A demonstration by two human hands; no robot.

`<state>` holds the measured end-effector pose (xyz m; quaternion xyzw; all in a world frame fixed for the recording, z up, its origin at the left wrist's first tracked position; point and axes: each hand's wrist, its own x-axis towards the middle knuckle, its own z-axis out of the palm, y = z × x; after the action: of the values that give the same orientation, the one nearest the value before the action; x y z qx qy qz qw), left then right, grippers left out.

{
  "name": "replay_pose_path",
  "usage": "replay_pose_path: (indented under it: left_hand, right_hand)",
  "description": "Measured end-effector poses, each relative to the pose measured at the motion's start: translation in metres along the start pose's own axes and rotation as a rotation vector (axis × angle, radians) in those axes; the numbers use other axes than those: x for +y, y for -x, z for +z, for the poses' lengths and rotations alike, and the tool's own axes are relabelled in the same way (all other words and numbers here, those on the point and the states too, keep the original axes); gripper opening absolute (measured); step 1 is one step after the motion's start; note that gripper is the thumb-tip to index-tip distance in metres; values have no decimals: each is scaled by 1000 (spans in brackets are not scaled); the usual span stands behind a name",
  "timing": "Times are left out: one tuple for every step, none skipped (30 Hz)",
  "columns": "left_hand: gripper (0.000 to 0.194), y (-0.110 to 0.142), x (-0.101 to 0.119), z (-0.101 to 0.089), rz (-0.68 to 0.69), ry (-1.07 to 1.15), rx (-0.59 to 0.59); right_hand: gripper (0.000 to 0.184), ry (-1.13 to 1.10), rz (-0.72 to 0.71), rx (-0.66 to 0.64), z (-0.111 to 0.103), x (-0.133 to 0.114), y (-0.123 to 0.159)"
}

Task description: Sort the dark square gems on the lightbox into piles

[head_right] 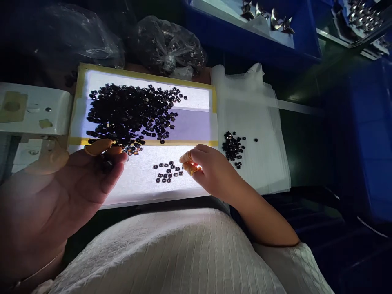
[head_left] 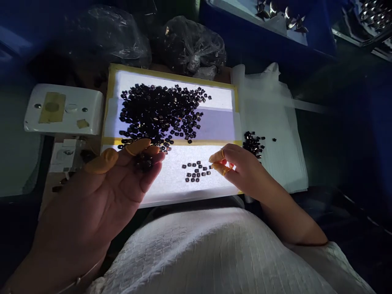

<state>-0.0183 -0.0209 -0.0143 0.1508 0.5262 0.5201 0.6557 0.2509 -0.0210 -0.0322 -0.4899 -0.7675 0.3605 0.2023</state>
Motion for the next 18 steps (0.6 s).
replay_pose_path:
  left_hand:
    - [27,0,-1,0,4,-4,-14]
    - [27,-1,-1,1,12,-7,-34]
    - [28,-1,-2,2,17,-7,-54]
    - [28,0,-2,3,14,-7,-71]
    - [27,0,-2,5,6,-6,-79]
    - [27,0,-2,5,-5,-4,-82]
    - [27,0,-3,6,-15,-2,-81]
    - [28,0,-3,6,-27,-1,-80]
    - [29,0,-4,5,-39,-2,-78]
    - [30,0,-5,5,-51,-1,-80]
    - [31,0,-7,4,-62,2,-86]
    - [32,0,-10,3,-76,7,-101]
    - [32,-1,-13,3,-92,13,-127]
    - [31,0,-16,3,-111,19,-158]
    - [29,0,-20,5,-138,29,-187]
    - [28,0,-24,6,-170,39,-211]
    - [26,1,-27,8,-207,48,-232]
    - [26,2,-29,10,-239,55,-248]
  right_hand:
    - [9,40,-39,-16,1,-1,2]
    - [8,84,-81,-27,2,-2,4]
    - [8,133,-121,-33,4,-3,6]
    - [8,187,-152,-34,6,-3,8]
    - [9,244,-174,-34,8,-4,9]
    - [12,299,-190,-32,10,-4,10]
    - [15,346,-202,-33,12,-4,10]
    - [17,375,-211,-33,12,-3,10]
    - [18,383,-221,-29,13,-3,10]
    - [17,367,-230,-18,12,-3,9]
    - [15,330,-238,2,11,-4,7]
    - [12,277,-245,31,10,-6,5]
    - [11,216,-249,65,8,-9,3]
    - [10,156,-254,100,7,-13,0]
    - [9,107,-260,132,6,-18,-4]
    - [9,68,-272,150,6,-22,-7]
    - [8,38,-289,156,5,-26,-11]
    - [8,13,-307,153,5,-30,-15]
